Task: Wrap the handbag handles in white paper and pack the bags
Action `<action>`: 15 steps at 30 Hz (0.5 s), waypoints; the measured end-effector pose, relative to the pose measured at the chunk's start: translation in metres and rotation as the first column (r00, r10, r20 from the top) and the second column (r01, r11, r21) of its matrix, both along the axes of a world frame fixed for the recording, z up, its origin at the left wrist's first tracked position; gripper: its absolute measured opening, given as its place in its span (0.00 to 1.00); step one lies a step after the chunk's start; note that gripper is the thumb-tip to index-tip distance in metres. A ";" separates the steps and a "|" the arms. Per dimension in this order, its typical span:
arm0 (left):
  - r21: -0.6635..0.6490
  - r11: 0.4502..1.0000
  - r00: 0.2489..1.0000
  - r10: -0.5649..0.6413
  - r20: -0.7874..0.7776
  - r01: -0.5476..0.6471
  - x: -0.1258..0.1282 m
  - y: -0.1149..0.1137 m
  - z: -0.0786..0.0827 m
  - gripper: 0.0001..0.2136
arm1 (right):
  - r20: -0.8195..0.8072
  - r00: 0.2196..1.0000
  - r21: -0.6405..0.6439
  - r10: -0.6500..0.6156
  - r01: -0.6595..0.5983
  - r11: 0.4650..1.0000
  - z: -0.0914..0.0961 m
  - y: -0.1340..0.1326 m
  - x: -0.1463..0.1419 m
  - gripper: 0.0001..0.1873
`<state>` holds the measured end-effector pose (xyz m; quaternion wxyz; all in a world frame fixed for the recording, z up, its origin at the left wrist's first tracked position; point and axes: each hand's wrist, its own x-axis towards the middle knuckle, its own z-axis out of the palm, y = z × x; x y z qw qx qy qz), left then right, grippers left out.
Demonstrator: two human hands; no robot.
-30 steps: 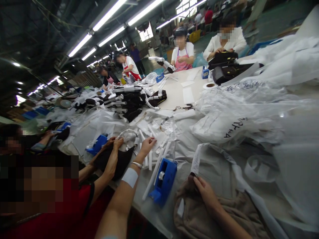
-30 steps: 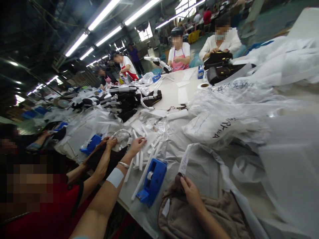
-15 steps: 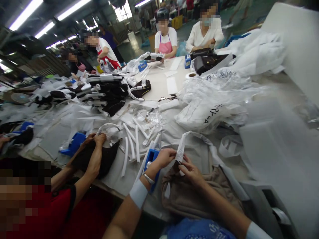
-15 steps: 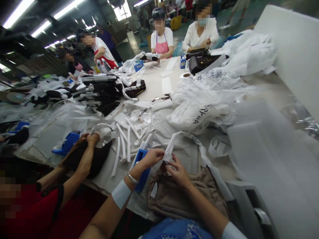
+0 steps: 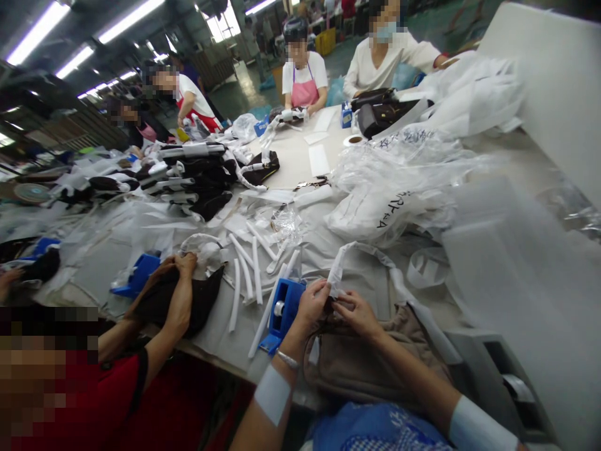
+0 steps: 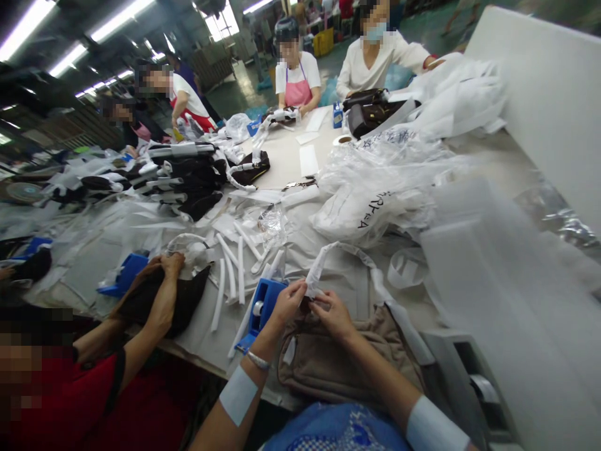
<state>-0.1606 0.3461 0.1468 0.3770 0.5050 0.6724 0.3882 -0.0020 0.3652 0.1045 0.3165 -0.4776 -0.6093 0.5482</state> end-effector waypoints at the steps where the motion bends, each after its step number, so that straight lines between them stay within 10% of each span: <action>1: 0.005 0.999 0.999 0.036 -0.005 -0.036 0.003 -0.002 -0.002 0.14 | -0.002 1.000 0.013 0.012 -0.012 1.000 0.002 0.000 0.001 0.18; 9: 0.012 0.977 0.972 0.208 0.111 -0.211 0.010 -0.009 -0.001 0.10 | 0.085 0.972 -0.127 -0.218 0.227 0.966 -0.002 0.001 0.027 0.40; 15: -0.123 0.984 0.843 0.171 0.510 -0.126 0.015 -0.020 -0.015 0.23 | 0.015 0.982 -0.279 -0.190 0.187 0.942 -0.002 0.010 0.029 0.26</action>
